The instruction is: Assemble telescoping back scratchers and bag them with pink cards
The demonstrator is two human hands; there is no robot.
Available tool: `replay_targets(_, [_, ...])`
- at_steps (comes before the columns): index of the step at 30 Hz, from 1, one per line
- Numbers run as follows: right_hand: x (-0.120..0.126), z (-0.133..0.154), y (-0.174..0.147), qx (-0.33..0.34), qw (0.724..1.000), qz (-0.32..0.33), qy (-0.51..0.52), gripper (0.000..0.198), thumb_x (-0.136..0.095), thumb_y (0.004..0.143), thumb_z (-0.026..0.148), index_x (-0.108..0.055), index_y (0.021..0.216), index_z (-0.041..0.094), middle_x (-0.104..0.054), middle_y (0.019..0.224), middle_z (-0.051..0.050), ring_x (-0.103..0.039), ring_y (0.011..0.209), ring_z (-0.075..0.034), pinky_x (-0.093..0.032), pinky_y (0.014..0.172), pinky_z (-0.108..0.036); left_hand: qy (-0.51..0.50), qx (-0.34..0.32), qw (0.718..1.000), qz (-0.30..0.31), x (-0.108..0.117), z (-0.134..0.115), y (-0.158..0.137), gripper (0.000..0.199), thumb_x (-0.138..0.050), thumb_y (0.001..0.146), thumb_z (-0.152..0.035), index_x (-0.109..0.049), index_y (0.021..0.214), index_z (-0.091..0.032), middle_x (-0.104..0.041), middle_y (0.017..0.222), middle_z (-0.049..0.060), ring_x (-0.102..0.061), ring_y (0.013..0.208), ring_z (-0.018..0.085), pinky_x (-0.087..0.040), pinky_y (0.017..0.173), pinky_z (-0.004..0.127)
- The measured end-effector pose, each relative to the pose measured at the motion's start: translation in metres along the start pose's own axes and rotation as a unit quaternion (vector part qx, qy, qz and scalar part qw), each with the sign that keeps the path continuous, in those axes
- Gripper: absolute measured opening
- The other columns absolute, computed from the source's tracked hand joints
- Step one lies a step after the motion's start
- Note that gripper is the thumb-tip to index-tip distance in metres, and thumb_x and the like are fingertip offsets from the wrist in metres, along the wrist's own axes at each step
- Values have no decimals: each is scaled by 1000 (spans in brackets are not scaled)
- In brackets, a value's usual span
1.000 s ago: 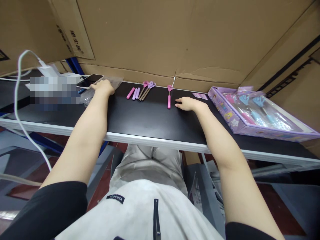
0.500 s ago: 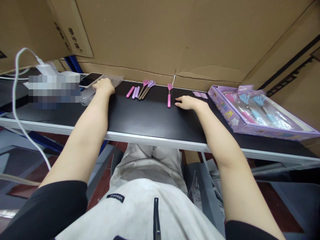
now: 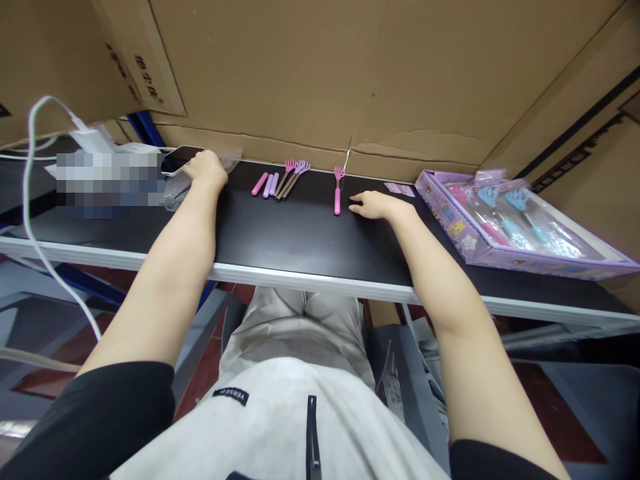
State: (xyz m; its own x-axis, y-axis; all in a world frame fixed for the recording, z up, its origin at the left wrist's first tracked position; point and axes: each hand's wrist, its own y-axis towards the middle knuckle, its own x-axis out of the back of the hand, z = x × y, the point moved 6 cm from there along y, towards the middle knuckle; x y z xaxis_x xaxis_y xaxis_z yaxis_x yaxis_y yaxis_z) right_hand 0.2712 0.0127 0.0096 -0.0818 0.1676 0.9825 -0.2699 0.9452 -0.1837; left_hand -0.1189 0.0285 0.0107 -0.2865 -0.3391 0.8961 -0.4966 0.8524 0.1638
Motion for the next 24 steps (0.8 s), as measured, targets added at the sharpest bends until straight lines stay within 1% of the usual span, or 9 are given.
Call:
replay_targets(3, [0,0,0,3,1000,-7,5,58,-56,113,30,-56,168,12,-58,166,-18,-59,154,-30,-45,128,-36,26,48,998,-20,16,-5,-18,53,-67,101,-6,-56,152,5,-58,165,26,-54,155,38,-38,130,56])
replay_targets(7, [3,1,0,20,999,-35,7,57,-58,111,28,-59,165,12,-57,167,-18,-58,155,-32,-45,129,-40,-18,-4,996,-91,39,-19,-31,40,-54,110,-18,-65,144,1,-63,160,22,-55,154,36,-35,131,57])
replay_targets(11, [14,13,-3,77,987,-137,18,58,-56,109,27,-57,166,15,-51,173,-18,-51,160,-34,-41,133,-49,-154,-62,970,-178,56,-35,-33,30,-54,114,-27,-73,128,-8,-73,142,12,-66,135,24,-45,122,39])
replay_targets(13, [19,23,-7,121,975,-183,37,61,-56,109,29,-54,168,14,-47,175,-20,-47,163,-35,-36,135,-55,-245,-64,949,-188,55,-41,-30,22,-58,114,-23,-71,122,-7,-76,122,6,-68,115,15,-49,110,28])
replay_targets(15, [21,34,-11,158,963,-212,55,66,-58,109,33,-49,172,15,-44,177,-22,-42,166,-37,-30,137,-61,-330,-55,923,-191,52,-47,-28,13,-61,113,-17,-69,116,-7,-72,106,0,-63,101,8,-49,100,21])
replay_targets(17, [20,44,-14,186,954,-225,63,71,-60,108,36,-44,175,16,-41,178,-22,-39,167,-37,-25,137,-65,-403,-30,898,-173,47,-52,-29,10,-58,114,-14,-64,116,-8,-66,97,-4,-58,88,5,-49,88,19])
replay_targets(20, [17,58,-17,218,944,-240,60,81,-64,106,41,-37,178,17,-37,181,-20,-36,169,-36,-20,138,-66,-481,19,870,-106,33,-59,-36,11,-50,117,-15,-58,123,-11,-64,89,-8,-53,71,4,-42,68,22])
replay_targets(22, [15,65,-19,232,937,-254,54,88,-68,104,44,-32,180,19,-33,183,-19,-34,170,-35,-18,138,-66,-507,28,860,-51,22,-66,-41,9,-51,116,-17,-56,122,-14,-70,92,-8,-57,71,4,-41,66,24])
replay_targets(24, [16,72,-22,235,932,-272,48,90,-68,103,47,-30,180,21,-31,184,-17,-34,170,-34,-18,138,-64,-515,17,857,-5,10,-71,-43,5,-53,112,-19,-56,116,-18,-78,102,-5,-69,82,7,-47,71,27])
